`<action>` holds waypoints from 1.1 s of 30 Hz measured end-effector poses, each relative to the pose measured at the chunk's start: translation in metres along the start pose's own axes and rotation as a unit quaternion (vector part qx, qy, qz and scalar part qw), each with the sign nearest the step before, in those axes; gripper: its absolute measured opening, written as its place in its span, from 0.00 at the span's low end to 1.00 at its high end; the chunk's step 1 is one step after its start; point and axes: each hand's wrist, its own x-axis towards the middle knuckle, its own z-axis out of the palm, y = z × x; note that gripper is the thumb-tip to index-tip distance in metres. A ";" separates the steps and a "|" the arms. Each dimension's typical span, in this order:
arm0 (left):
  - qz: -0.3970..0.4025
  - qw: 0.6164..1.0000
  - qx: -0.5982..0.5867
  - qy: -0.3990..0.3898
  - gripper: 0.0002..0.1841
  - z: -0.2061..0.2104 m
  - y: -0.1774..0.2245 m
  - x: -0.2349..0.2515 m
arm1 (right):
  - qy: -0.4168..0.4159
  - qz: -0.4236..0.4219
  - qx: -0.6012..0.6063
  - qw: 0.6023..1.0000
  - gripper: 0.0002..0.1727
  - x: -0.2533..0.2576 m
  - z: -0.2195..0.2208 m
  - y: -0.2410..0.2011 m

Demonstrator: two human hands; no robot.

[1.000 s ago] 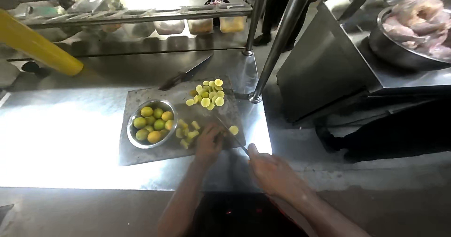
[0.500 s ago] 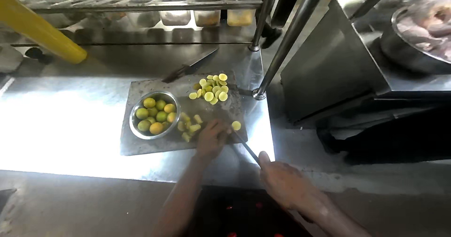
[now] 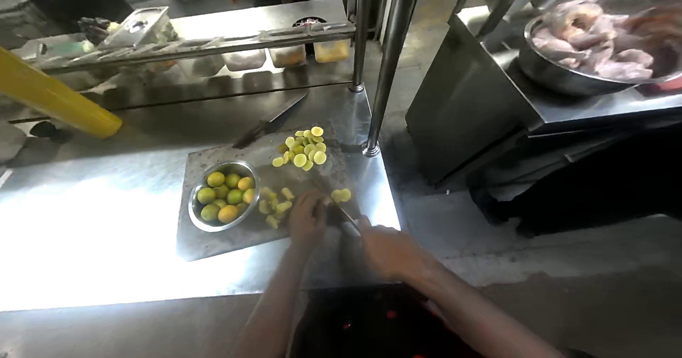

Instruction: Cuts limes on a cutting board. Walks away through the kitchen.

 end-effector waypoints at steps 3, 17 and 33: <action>-0.004 1.000 -0.001 0.009 0.09 -0.001 0.000 0.001 | -0.006 0.007 0.007 1.000 0.23 -0.023 0.020 0.025; -0.084 0.987 -0.107 -0.086 0.05 -0.019 -0.003 0.007 | 0.058 -0.018 0.000 0.998 0.20 -0.045 0.021 0.027; 0.023 0.997 -0.053 -0.050 0.06 -0.013 -0.011 0.001 | 0.079 -0.038 0.001 0.996 0.18 0.040 -0.013 -0.027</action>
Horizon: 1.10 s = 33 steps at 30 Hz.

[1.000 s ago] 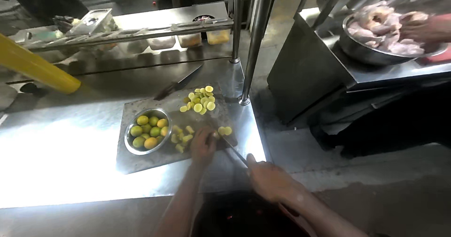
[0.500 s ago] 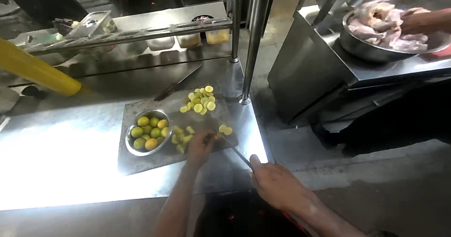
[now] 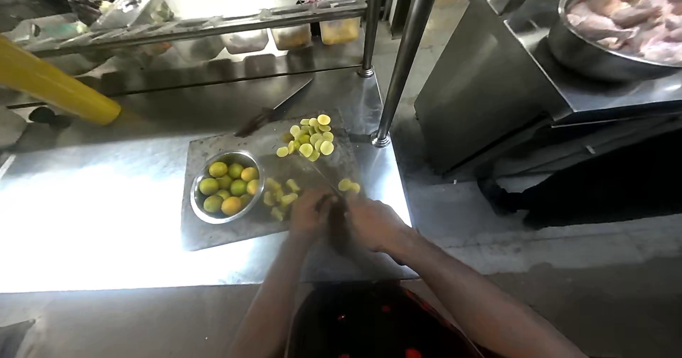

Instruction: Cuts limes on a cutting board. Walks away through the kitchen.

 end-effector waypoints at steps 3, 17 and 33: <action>0.006 1.000 0.012 0.001 0.06 0.001 0.002 -0.002 | -0.050 -0.001 0.022 0.998 0.18 -0.018 0.007 0.018; -0.148 0.971 0.186 -0.032 0.09 -0.050 0.044 0.024 | -0.061 0.020 0.054 0.996 0.22 -0.109 0.064 0.086; -0.243 0.907 0.248 -0.237 0.12 0.001 0.073 0.051 | 0.052 0.014 0.163 0.985 0.24 -0.123 0.094 0.118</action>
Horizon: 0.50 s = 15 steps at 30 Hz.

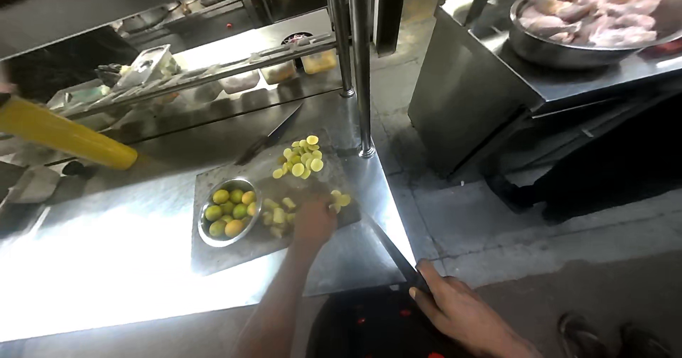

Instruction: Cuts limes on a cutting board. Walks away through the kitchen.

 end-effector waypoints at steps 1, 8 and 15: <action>0.000 1.000 -0.012 0.005 0.11 0.000 0.000 0.000 | -0.001 0.001 -0.001 1.000 0.25 0.000 0.001 0.000; 0.015 0.998 -0.030 0.059 0.09 0.004 -0.008 0.000 | -0.014 0.005 -0.007 1.000 0.25 0.002 0.003 -0.001; 0.034 0.996 -0.043 0.072 0.08 0.004 -0.020 0.002 | 0.001 -0.011 -0.005 1.000 0.24 0.006 0.006 0.000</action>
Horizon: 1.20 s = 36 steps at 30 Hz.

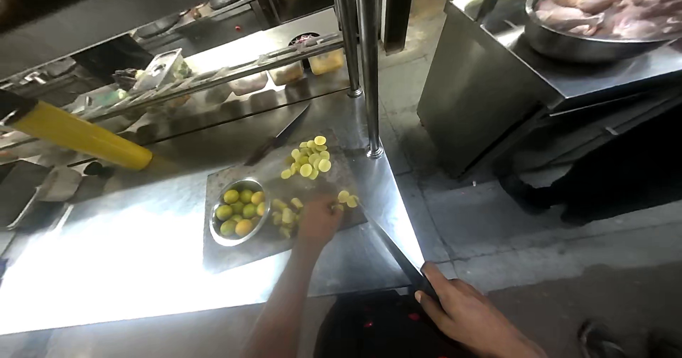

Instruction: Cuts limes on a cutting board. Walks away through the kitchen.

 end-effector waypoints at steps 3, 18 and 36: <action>-0.009 1.000 -0.016 -0.009 0.08 -0.001 0.000 0.000 | 0.001 -0.005 -0.002 1.000 0.24 0.002 0.002 0.001; 0.080 0.989 0.077 0.101 0.08 0.024 -0.012 -0.001 | -0.015 0.002 0.003 1.000 0.25 -0.002 0.000 -0.001; -0.060 0.990 0.076 0.101 0.12 -0.100 -0.010 -0.010 | 0.002 -0.006 0.020 1.000 0.25 0.003 -0.002 -0.003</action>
